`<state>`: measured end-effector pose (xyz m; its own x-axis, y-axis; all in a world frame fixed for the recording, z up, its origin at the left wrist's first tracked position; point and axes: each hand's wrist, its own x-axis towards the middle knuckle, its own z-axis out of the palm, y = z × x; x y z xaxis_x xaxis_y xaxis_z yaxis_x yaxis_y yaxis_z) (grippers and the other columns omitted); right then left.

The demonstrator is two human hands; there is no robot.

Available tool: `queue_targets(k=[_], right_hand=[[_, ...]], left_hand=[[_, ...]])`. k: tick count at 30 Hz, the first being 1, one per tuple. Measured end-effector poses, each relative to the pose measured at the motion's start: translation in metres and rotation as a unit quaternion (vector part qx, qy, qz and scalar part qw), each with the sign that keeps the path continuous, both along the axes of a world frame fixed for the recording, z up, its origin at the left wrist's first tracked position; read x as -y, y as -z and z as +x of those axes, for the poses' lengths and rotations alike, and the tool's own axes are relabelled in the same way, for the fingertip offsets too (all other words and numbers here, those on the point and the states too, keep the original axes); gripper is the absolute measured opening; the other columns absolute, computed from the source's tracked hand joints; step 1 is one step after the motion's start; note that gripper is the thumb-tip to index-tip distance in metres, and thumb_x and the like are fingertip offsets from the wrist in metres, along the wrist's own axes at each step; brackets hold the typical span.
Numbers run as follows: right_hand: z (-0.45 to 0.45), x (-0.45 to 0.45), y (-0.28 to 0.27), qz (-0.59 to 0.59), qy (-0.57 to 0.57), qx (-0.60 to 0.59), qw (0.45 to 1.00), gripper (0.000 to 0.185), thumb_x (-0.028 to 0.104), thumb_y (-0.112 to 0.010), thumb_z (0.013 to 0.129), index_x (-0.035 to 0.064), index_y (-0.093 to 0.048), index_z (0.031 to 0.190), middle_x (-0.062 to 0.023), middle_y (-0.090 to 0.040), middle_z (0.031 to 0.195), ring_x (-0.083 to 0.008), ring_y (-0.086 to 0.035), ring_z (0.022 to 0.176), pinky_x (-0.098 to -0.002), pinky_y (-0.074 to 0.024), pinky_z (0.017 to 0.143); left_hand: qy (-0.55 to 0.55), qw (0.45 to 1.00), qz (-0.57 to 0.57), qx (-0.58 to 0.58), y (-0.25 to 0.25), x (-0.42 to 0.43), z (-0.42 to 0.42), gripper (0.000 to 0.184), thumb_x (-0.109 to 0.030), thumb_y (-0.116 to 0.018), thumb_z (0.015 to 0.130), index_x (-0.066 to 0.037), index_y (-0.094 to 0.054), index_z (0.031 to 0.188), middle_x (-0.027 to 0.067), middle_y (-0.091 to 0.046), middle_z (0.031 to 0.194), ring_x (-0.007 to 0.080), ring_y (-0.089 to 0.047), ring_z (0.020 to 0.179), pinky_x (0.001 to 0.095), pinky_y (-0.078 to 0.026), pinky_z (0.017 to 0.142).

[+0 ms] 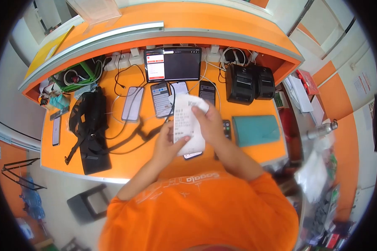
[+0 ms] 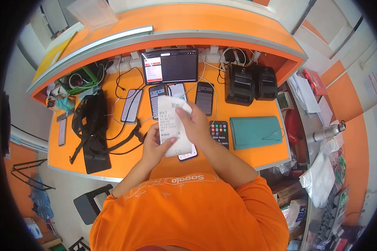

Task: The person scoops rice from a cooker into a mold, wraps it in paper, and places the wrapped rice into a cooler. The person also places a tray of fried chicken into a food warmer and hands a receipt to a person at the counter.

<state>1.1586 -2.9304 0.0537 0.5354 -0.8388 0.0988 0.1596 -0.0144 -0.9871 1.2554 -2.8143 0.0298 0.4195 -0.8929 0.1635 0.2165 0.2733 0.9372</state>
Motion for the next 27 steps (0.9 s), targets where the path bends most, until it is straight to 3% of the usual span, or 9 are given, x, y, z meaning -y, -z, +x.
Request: queue_targets(k=[2, 5, 10, 16, 18, 21, 25, 27], right_hand=[[0.003, 0.004, -0.02, -0.03, 0.005, -0.017, 0.999, 0.03, 0.021, -0.057, 0.088, -0.0018, -0.056, 0.106, -0.0071, -0.064, 0.087, -0.0086, -0.059, 0.075, -0.0237, -0.0469, 0.066], [0.007, 0.009, -0.034, -0.081, 0.01, 0.003, 0.997, 0.028, 0.022, -0.054, 0.09, -0.001, -0.057, 0.106, -0.0057, -0.064, 0.084, -0.0083, -0.058, 0.073, -0.0237, -0.0463, 0.065], [0.004, 0.015, -0.06, -0.034, -0.047, 0.065, 0.996, 0.03, 0.024, -0.045, 0.094, -0.0005, -0.057, 0.107, -0.0056, -0.063, 0.082, -0.0076, -0.057, 0.074, -0.0238, -0.0448, 0.066], [-0.001, 0.023, -0.066, -0.111, -0.043, 0.015, 0.993, 0.032, 0.025, -0.04, 0.096, -0.0008, -0.056, 0.106, -0.007, -0.063, 0.082, -0.0079, -0.056, 0.074, -0.0248, -0.0441, 0.068], [0.0, 0.026, -0.067, -0.155, 0.008, 0.0, 0.988, 0.032, 0.025, -0.04, 0.096, -0.0002, -0.056, 0.106, -0.0087, -0.063, 0.082, -0.0111, -0.058, 0.074, -0.0261, -0.0443, 0.068], [0.001, 0.033, -0.066, -0.211, 0.06, -0.002, 0.976, 0.031, 0.025, -0.04, 0.096, 0.0005, -0.055, 0.106, -0.0116, -0.063, 0.079, -0.0163, -0.06, 0.072, -0.0286, -0.0446, 0.067], [-0.002, 0.042, -0.067, -0.217, 0.057, -0.002, 0.974, 0.029, 0.024, -0.04, 0.095, 0.001, -0.055, 0.105, -0.0152, -0.062, 0.079, -0.0231, -0.061, 0.072, -0.031, -0.0449, 0.066], [-0.007, 0.04, -0.073, -0.228, 0.057, -0.018, 0.972, 0.029, 0.024, -0.04, 0.095, 0.0009, -0.055, 0.104, -0.0154, -0.062, 0.079, -0.0237, -0.061, 0.073, -0.0313, -0.045, 0.066]], left_hand=[[0.069, 0.995, 0.066, 0.018, -0.013, -0.005, -0.002, 0.034, -0.001, -0.06, 0.083, 0.003, -0.045, 0.113, 0.011, -0.059, 0.104, 0.014, -0.056, 0.097, 0.0271, -0.046, 0.082], [0.097, 0.992, 0.074, 0.015, -0.015, -0.011, -0.005, 0.033, -0.002, -0.058, 0.084, 0.003, -0.047, 0.115, 0.0102, -0.059, 0.106, 0.0138, -0.056, 0.098, 0.0268, -0.046, 0.082], [0.085, 0.992, 0.075, 0.046, -0.019, -0.02, -0.007, 0.03, -0.007, -0.057, 0.087, 0.001, -0.05, 0.115, 0.0072, -0.06, 0.104, 0.0116, -0.057, 0.093, 0.0241, -0.047, 0.077], [0.056, 0.99, 0.089, 0.092, -0.017, -0.02, -0.009, 0.026, -0.01, -0.056, 0.088, 0.001, -0.055, 0.112, 0.0072, -0.063, 0.099, 0.0113, -0.059, 0.088, 0.0237, -0.048, 0.074], [0.055, 0.984, 0.094, 0.138, -0.013, -0.019, -0.012, 0.025, -0.011, -0.056, 0.088, 0.001, -0.056, 0.111, 0.0077, -0.063, 0.098, 0.0114, -0.059, 0.086, 0.0236, -0.048, 0.073], [0.07, 0.985, 0.146, 0.065, -0.002, -0.017, -0.017, 0.026, -0.012, -0.054, 0.09, 0.002, -0.055, 0.112, 0.0087, -0.064, 0.098, 0.0123, -0.061, 0.084, 0.0234, -0.048, 0.072], [0.071, 0.989, 0.126, 0.036, -0.005, -0.017, -0.024, 0.027, -0.009, -0.055, 0.089, 0.002, -0.052, 0.113, 0.0085, -0.062, 0.099, 0.0117, -0.06, 0.082, 0.0237, -0.048, 0.072], [0.068, 0.985, 0.14, 0.079, 0.005, -0.019, -0.023, 0.026, -0.008, -0.058, 0.087, 0.002, -0.052, 0.111, 0.0079, -0.062, 0.097, 0.0122, -0.06, 0.082, 0.0238, -0.048, 0.072]])
